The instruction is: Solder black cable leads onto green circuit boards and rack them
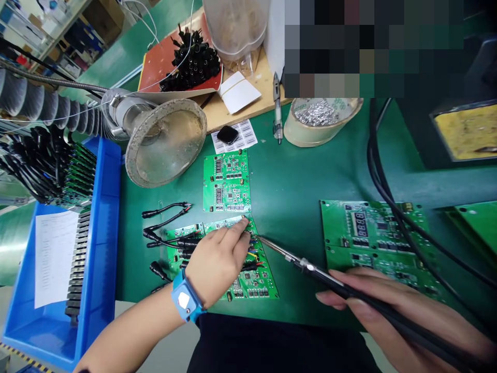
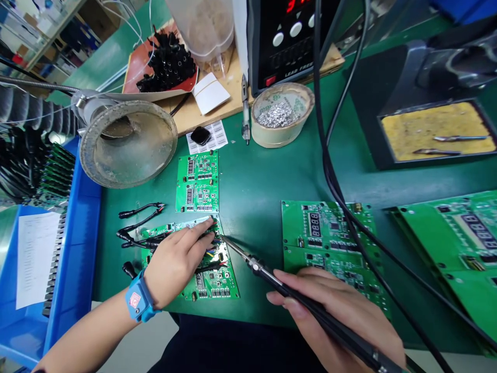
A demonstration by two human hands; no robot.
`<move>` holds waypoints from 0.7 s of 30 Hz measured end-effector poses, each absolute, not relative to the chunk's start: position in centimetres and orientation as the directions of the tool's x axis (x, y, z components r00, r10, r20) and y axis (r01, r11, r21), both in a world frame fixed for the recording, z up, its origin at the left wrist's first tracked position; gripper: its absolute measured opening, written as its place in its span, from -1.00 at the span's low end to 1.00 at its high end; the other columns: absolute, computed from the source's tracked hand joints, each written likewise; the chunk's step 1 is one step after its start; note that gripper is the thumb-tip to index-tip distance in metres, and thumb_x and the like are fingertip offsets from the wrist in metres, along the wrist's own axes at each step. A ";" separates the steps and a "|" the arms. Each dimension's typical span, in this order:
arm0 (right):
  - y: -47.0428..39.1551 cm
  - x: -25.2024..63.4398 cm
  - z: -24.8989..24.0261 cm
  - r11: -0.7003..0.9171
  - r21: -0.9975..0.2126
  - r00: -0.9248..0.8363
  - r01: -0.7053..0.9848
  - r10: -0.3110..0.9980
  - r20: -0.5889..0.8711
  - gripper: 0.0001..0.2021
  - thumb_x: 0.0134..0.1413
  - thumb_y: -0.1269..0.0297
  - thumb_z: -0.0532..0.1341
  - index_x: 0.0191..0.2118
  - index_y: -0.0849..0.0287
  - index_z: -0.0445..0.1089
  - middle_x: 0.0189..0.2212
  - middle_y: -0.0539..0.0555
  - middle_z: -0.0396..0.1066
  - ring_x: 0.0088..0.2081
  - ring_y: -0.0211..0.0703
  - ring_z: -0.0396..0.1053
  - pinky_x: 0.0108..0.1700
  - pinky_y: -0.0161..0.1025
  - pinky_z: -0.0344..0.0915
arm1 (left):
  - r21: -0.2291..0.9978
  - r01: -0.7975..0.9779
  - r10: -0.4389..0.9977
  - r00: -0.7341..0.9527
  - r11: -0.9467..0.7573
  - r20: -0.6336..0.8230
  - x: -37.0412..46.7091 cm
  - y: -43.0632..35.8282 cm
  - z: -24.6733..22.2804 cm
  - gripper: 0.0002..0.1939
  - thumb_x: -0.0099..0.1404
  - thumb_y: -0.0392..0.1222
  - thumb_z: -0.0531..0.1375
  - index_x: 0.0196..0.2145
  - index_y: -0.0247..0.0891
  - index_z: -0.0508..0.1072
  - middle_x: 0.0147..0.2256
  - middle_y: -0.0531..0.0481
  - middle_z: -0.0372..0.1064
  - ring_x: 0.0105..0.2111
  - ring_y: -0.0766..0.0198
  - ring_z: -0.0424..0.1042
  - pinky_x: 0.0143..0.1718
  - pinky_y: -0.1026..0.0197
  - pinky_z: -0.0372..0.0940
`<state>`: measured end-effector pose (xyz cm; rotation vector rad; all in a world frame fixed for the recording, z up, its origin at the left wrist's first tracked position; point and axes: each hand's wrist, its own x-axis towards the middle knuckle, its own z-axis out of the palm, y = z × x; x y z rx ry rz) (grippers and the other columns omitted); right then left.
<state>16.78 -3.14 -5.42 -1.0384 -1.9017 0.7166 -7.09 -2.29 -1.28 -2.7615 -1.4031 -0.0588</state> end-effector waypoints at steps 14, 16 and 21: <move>-4.0 17.9 -6.8 0.508 -0.778 -0.366 0.370 0.849 0.380 -0.62 0.06 0.39 0.12 0.04 0.01 0.28 -0.50 -0.17 0.51 -0.32 -0.27 0.45 -0.18 -0.33 0.36 | -0.023 0.778 0.773 0.626 -0.627 0.107 -7.7 -2.3 -1.5 -0.77 0.34 -0.40 -0.01 -0.14 -0.43 0.41 -0.10 -0.20 0.43 -0.32 0.21 0.42 -0.38 0.16 0.37; -4.0 18.0 -6.9 0.512 -0.782 -0.375 0.354 0.844 0.383 -0.60 0.05 0.41 0.12 0.05 0.03 0.28 -0.50 -0.14 0.51 -0.32 -0.24 0.45 -0.21 -0.30 0.38 | -0.028 0.793 0.790 0.608 -0.608 0.078 -7.5 -2.2 -1.3 -0.77 0.34 -0.40 0.00 -0.15 -0.43 0.41 -0.11 -0.18 0.43 -0.30 0.19 0.43 -0.38 0.16 0.38; -4.1 18.3 -6.8 0.527 -0.772 -0.407 0.355 0.831 0.380 -0.57 0.05 0.42 0.12 0.08 0.04 0.26 -0.51 -0.10 0.51 -0.33 -0.18 0.44 -0.30 -0.27 0.41 | -0.042 0.800 0.799 0.599 -0.598 0.047 -7.2 -1.9 -1.1 -0.78 0.34 -0.37 0.00 -0.16 -0.41 0.41 -0.16 -0.15 0.44 -0.29 0.17 0.42 -0.39 0.15 0.38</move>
